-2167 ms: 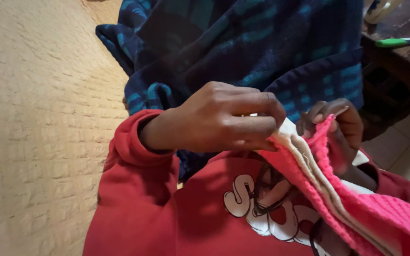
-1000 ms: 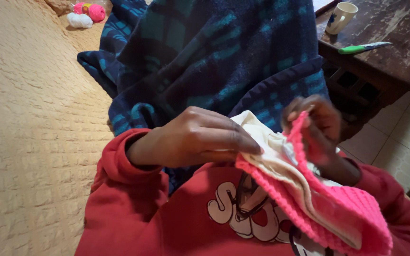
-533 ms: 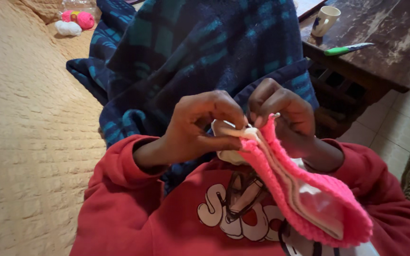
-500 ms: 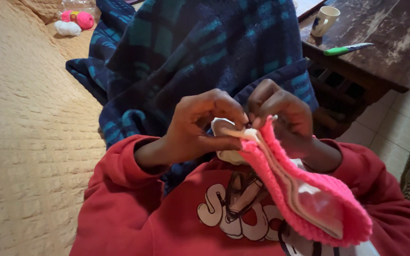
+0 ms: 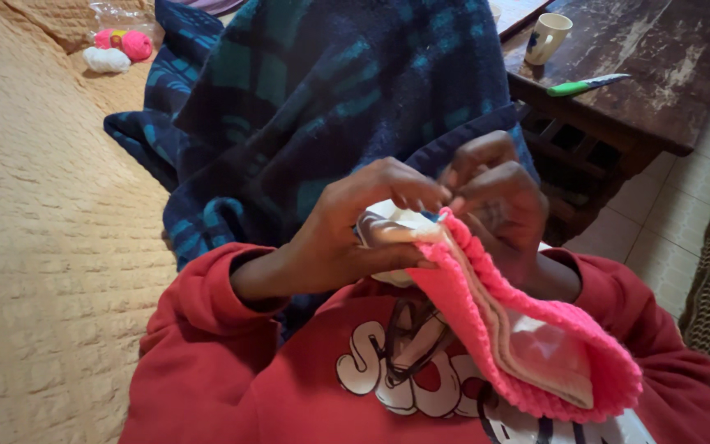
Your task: The person knits a pink fabric using knitting needles and yarn while lying down. They periodically stretch the knitted piece to check its progress and continue knitting.
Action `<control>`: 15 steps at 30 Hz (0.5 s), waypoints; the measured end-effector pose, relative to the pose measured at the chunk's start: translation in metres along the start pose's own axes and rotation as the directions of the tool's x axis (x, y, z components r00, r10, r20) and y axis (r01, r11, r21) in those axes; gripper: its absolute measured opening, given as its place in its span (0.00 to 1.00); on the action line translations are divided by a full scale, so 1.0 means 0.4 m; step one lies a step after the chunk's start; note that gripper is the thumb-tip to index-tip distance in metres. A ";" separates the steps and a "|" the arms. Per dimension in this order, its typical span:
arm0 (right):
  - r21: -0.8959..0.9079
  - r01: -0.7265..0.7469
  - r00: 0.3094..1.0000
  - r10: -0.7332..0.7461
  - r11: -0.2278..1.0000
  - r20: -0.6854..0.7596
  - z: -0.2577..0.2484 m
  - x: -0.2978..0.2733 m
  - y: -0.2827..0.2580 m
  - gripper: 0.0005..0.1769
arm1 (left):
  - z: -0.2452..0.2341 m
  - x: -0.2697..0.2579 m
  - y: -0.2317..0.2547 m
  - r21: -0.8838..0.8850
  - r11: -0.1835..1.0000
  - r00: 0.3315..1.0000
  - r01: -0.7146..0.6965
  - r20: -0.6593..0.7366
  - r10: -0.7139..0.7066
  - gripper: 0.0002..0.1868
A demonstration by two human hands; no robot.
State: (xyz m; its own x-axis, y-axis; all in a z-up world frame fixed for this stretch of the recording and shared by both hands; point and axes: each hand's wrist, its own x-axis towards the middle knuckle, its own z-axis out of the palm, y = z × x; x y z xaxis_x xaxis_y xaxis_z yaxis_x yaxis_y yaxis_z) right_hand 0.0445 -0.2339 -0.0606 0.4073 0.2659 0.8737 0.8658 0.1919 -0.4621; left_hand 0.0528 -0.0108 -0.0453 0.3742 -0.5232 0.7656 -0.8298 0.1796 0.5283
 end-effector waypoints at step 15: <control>-0.424 0.118 0.917 0.066 0.898 0.393 -0.194 0.033 -0.220 0.16 | -0.014 0.005 -0.030 -0.078 0.997 0.995 -0.020 -0.099 0.013 0.15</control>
State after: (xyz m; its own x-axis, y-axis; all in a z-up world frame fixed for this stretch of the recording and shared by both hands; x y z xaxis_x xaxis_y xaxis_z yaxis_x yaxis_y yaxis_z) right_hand -0.0039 -0.3206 0.0036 0.3161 0.6278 0.7113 0.9486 -0.1973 -0.2474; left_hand 0.0658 -0.0093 -0.0481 0.4028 -0.4358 0.8049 -0.8027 0.2543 0.5395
